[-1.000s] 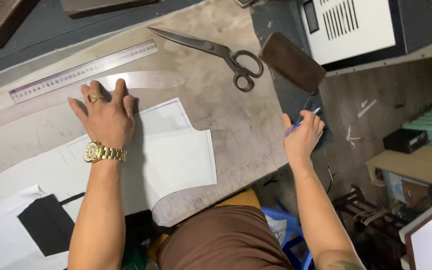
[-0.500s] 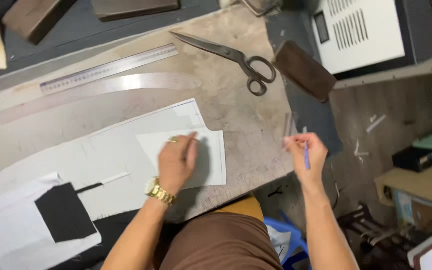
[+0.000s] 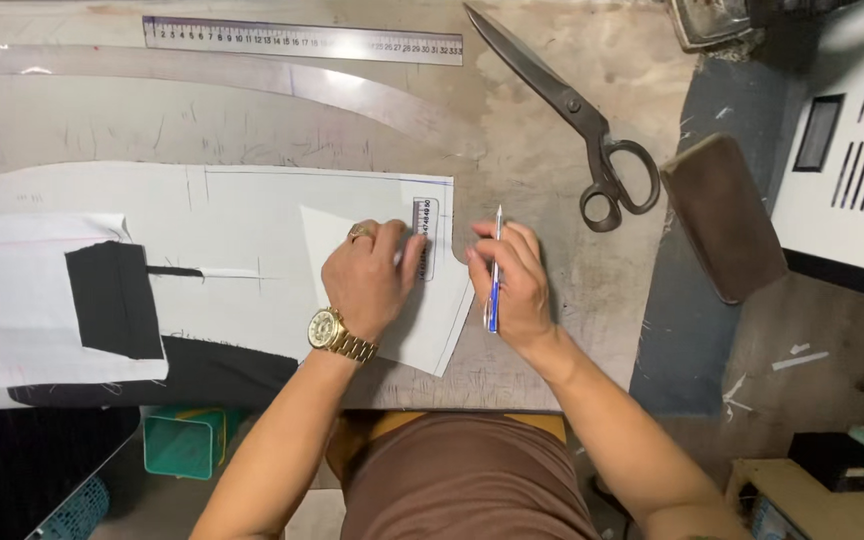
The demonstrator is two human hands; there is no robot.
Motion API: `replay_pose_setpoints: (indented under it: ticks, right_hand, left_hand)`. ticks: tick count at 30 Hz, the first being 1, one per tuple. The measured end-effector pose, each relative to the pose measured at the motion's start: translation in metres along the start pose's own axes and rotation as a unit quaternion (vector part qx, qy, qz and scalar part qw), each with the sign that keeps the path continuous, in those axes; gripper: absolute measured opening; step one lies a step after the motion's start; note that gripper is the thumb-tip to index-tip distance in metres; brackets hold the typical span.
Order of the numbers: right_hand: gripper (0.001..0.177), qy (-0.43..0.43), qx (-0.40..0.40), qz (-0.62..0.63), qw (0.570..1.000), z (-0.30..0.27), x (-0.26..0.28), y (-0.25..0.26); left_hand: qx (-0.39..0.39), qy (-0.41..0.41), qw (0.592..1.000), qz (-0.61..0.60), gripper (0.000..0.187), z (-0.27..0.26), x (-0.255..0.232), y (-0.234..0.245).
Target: The person uses a ruler and a blue pen to draw straight lines and mark measurements on a white paper pattern. They reposition the ruler multiple times to create intersecting lines and then trace the edge of a small rectangular object onto the pattern.
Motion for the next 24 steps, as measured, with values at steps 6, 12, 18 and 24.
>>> replay_pose_setpoints:
  ticks: [6, 12, 18, 24]
  right_hand:
    - [0.01, 0.073, -0.009, -0.007, 0.997, 0.03, -0.003, -0.011]
    - [0.02, 0.077, -0.009, -0.034, 0.996, 0.053, -0.013, -0.024]
    - [0.026, 0.066, 0.008, -0.05, 0.997, 0.05, -0.022, -0.03]
    - [0.026, 0.065, 0.009, -0.052, 0.996, 0.05, -0.022, -0.031]
  left_hand:
    - [-0.053, -0.226, 0.971, 0.05, 0.042, 0.001, -0.008, -0.003]
    - [-0.099, -0.241, 0.965, -0.016, 0.039, 0.013, -0.015, -0.004]
    - [-0.085, -0.233, 0.968, -0.035, 0.042, 0.014, -0.011, -0.007]
    - [-0.073, -0.23, 0.97, -0.037, 0.043, 0.014, -0.009, -0.009]
Point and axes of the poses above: each hand's wrist, its own z-axis towards the middle knuckle, its own y-axis out of the back of the hand, x = y × z, the point moved 5 cm from there along z, towards the middle knuckle, and after that the axes turned 1 degree about z, right-handed, at the moved point
